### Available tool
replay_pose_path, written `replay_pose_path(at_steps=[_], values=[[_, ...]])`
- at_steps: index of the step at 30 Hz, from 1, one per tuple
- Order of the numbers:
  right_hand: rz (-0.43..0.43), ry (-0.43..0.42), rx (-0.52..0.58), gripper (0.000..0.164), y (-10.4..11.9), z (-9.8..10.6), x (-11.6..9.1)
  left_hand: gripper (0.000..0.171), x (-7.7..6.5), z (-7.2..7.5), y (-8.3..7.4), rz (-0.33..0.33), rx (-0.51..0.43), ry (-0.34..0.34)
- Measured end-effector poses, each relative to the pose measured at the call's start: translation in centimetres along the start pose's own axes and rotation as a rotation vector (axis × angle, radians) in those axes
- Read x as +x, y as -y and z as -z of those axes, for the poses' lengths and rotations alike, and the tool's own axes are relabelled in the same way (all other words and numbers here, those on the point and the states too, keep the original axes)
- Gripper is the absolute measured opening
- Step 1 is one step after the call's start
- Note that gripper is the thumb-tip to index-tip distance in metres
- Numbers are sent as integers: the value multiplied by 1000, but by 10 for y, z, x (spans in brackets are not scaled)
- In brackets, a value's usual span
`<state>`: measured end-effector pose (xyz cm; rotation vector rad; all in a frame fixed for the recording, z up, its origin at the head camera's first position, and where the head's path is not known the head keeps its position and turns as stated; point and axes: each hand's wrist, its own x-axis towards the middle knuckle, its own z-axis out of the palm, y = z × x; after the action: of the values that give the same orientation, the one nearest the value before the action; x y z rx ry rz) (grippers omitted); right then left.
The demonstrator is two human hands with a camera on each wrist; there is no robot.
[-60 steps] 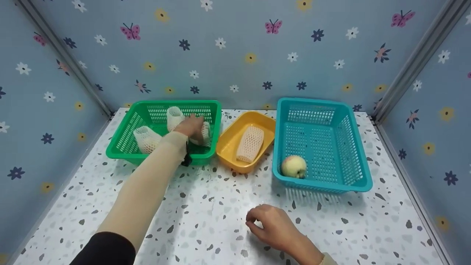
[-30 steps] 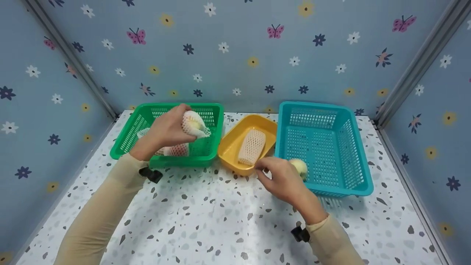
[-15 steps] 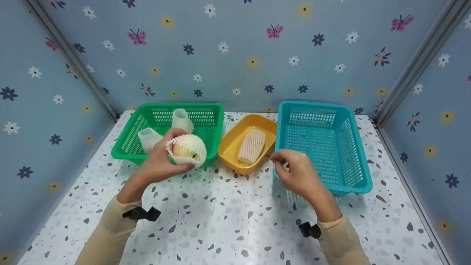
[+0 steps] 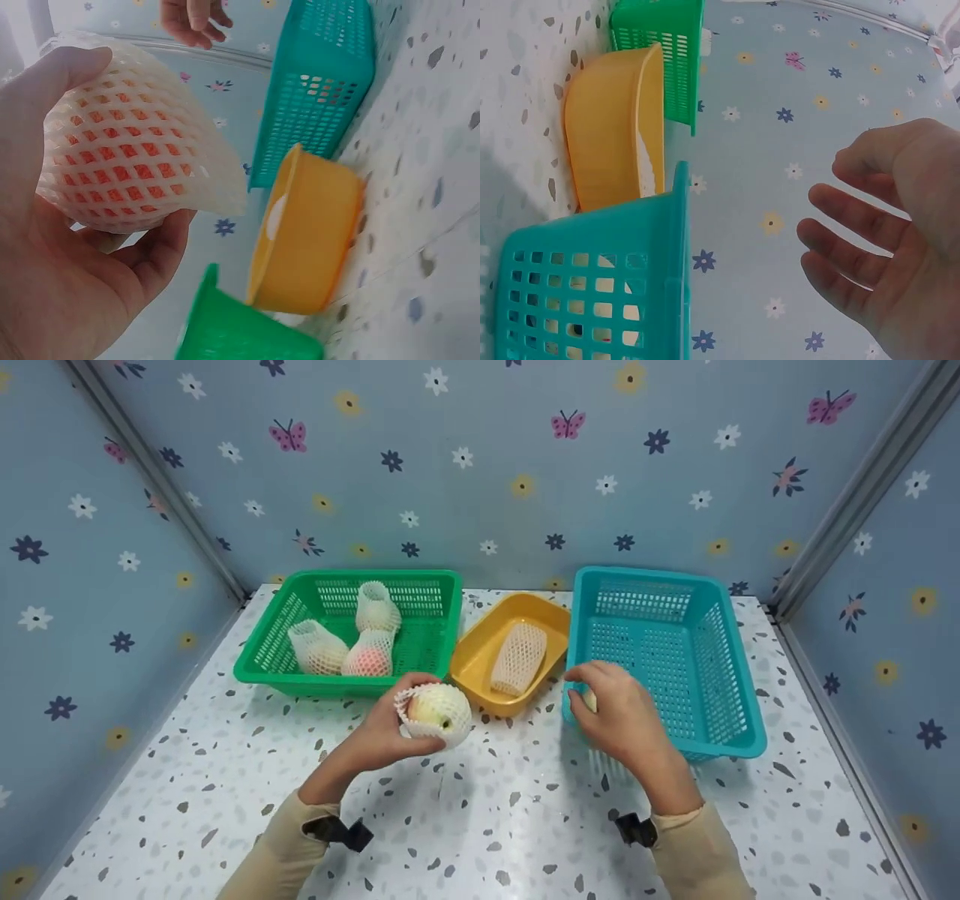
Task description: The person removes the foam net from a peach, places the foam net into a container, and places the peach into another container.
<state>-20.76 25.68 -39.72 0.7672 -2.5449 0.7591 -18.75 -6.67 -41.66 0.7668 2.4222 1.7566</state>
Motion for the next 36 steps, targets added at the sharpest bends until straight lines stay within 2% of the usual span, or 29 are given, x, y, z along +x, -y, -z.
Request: replay_pose_path(at_steps=[1, 5, 11, 21, 27, 36], values=[[-14, -2, -7, 17, 0, 1, 1, 69, 0, -1, -3, 7, -8, 7], [-34, -13, -16, 17, 1, 7, 5, 68, 6, -8, 4, 8, -18, 14], [15, 6, 6, 14, 3, 1, 3, 68, 7, -13, 14, 96, -60, 14], [52, 7, 32, 13, 0, -8, -3, 69, 23, -34, 22, 70, -83, -27], [53, 33, 53, 14, -5, -15, -11, 69, 24, -46, 28, 110, -63, -9], [29, 79, 98, 14, -10, -18, -21, 68, 27, -59, 46, 215, -135, 72]])
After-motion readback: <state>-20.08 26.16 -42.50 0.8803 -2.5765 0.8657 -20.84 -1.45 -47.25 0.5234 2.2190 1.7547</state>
